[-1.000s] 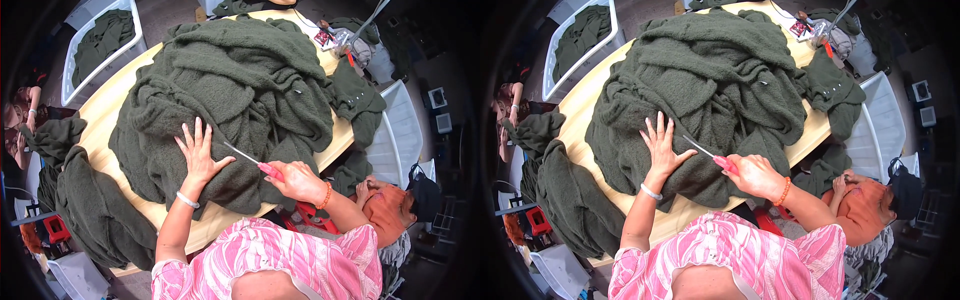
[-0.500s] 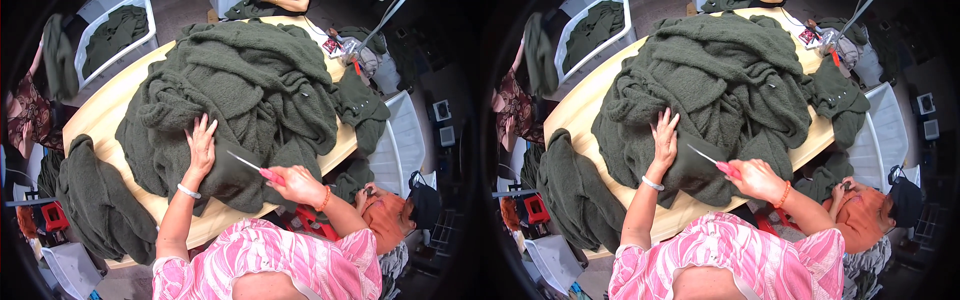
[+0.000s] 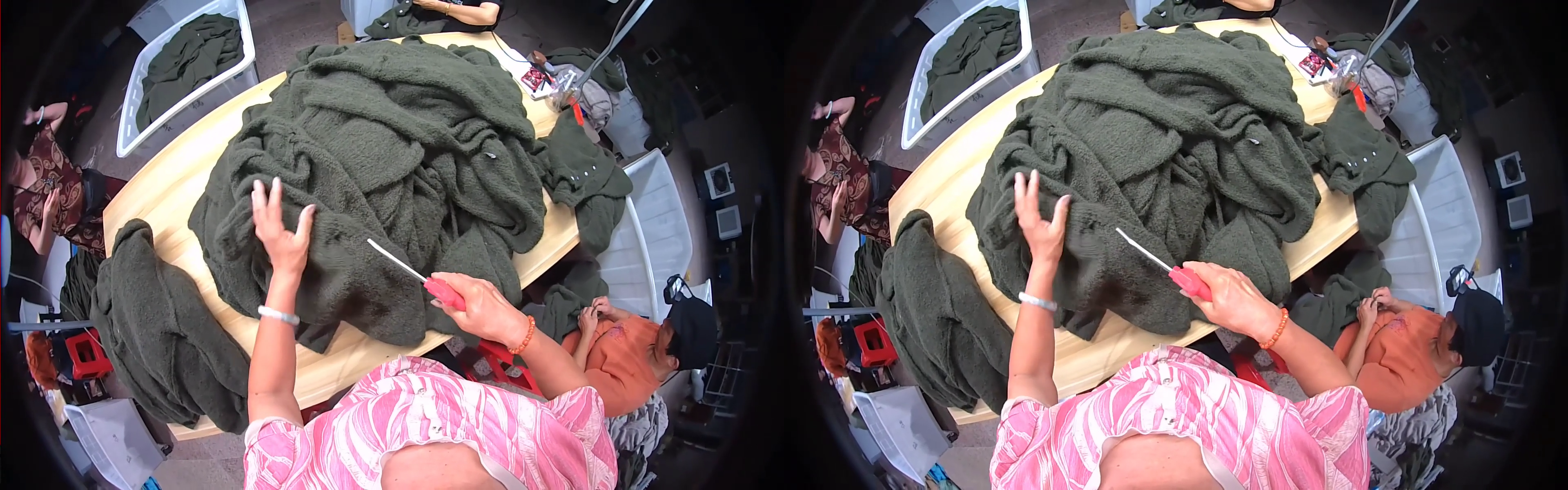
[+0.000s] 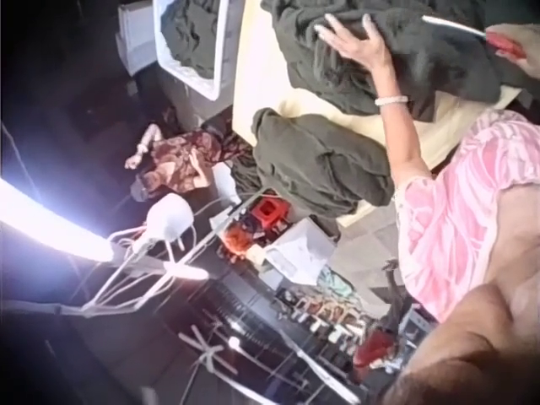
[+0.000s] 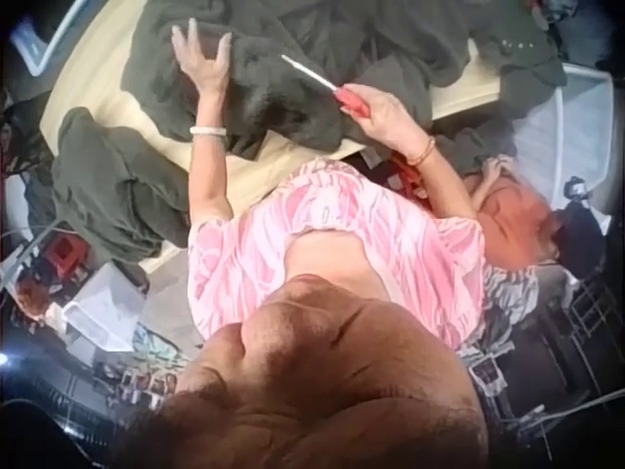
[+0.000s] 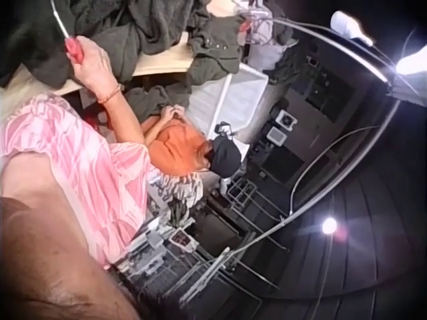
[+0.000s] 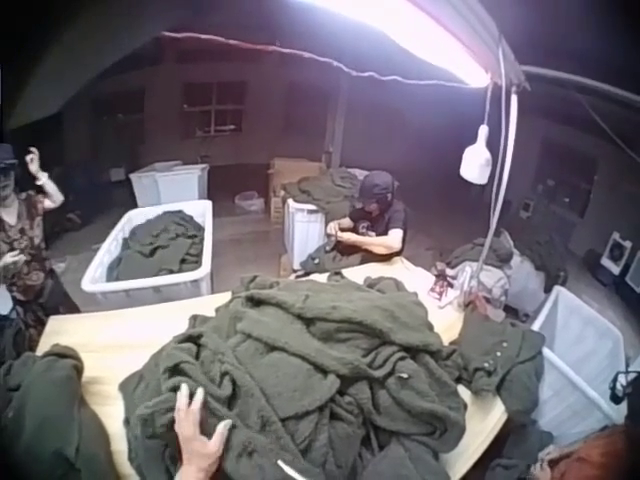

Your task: The recorder is inspecting a pile of green garments on a workbench, using a small tool to check for defects or loose threads.

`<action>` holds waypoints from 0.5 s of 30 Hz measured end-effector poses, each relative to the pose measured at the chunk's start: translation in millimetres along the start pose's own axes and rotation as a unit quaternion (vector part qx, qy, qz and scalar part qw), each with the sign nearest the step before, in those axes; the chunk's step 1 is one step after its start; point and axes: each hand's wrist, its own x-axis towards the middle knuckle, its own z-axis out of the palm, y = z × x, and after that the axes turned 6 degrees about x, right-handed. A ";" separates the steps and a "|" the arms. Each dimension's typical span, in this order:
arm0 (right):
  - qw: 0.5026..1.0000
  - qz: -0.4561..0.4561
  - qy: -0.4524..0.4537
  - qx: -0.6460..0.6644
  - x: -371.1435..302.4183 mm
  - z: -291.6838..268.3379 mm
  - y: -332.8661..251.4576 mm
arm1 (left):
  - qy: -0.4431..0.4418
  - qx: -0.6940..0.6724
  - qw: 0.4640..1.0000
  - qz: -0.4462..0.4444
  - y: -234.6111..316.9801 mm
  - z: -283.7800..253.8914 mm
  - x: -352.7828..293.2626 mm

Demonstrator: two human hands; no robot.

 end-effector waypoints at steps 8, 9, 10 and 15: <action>0.977 0.103 -0.117 -0.148 35.9 16.4 -27.6 | -0.102 -0.184 0.975 -0.070 -15.7 42.0 -29.5; 0.975 0.099 -0.128 -0.154 41.7 19.1 -28.9 | -0.109 -0.235 0.961 -0.094 -20.9 39.3 -30.0; 0.975 0.106 -0.129 -0.144 47.1 20.5 -29.6 | -0.105 -0.323 0.930 -0.141 -25.6 35.9 -30.6; 0.966 0.109 -0.197 -0.127 54.1 21.6 -30.9 | -0.117 -0.412 0.868 -0.251 -36.8 23.2 -33.0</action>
